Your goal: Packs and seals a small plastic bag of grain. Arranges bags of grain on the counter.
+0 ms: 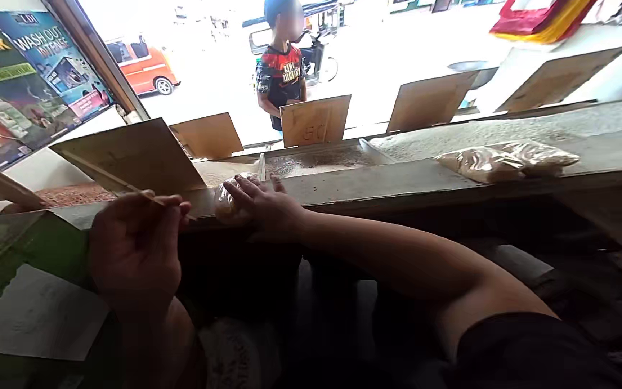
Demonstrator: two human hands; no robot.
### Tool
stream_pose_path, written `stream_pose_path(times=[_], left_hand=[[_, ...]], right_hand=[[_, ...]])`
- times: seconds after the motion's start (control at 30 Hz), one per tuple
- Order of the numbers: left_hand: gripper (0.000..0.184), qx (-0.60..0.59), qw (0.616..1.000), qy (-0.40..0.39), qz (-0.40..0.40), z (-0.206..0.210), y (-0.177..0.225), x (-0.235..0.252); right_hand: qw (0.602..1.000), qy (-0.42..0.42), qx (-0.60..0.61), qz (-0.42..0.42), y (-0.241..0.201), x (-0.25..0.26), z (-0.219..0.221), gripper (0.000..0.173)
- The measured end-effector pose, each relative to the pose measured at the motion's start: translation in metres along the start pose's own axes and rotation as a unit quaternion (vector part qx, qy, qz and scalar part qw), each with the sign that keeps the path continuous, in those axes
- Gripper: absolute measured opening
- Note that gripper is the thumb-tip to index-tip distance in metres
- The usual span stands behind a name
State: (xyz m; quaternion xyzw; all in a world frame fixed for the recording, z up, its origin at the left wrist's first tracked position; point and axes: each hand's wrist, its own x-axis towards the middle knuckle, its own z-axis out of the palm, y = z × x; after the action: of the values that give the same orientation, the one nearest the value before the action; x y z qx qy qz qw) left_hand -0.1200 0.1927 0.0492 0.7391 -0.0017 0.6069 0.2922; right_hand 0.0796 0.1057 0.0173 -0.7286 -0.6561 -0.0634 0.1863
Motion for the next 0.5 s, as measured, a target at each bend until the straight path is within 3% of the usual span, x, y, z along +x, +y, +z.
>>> stream_pose_path(times=[0.07,0.17,0.2,0.27,0.33,0.37,0.43,0.5], left_hand=[[0.030,-0.042,0.999,0.018,0.000,-0.017,-0.006,-0.007],[0.021,-0.072,0.995,0.048,-0.040,-0.028,-0.012,-0.016],[0.019,-0.084,0.994,0.051,-0.056,-0.028,-0.014,-0.018],[0.015,-0.122,0.987,0.050,-0.093,-0.023,-0.017,-0.018],[0.016,-0.161,0.979,0.039,-0.121,-0.013,-0.015,-0.009],[0.017,-0.181,0.976,0.027,-0.116,-0.007,-0.016,-0.002],[0.018,-0.198,0.977,-0.007,-0.084,0.004,-0.025,0.013],[0.016,-0.171,0.982,-0.049,-0.063,0.015,-0.042,0.034]], right_hand=[[0.999,0.043,0.000,-0.018,-0.001,0.015,0.013,0.095],[0.993,0.100,-0.008,-0.067,0.004,0.024,0.009,0.044],[0.993,0.097,-0.003,-0.068,0.004,0.023,0.003,0.037],[0.995,0.082,0.037,-0.033,0.007,0.024,-0.013,0.031],[0.988,0.089,0.123,0.016,0.023,0.031,-0.031,0.039],[0.979,0.106,0.174,0.027,0.034,0.034,-0.040,0.042],[0.950,0.166,0.262,0.016,0.061,0.045,-0.051,0.030],[0.925,0.187,0.326,0.061,0.084,0.053,-0.066,0.022]])
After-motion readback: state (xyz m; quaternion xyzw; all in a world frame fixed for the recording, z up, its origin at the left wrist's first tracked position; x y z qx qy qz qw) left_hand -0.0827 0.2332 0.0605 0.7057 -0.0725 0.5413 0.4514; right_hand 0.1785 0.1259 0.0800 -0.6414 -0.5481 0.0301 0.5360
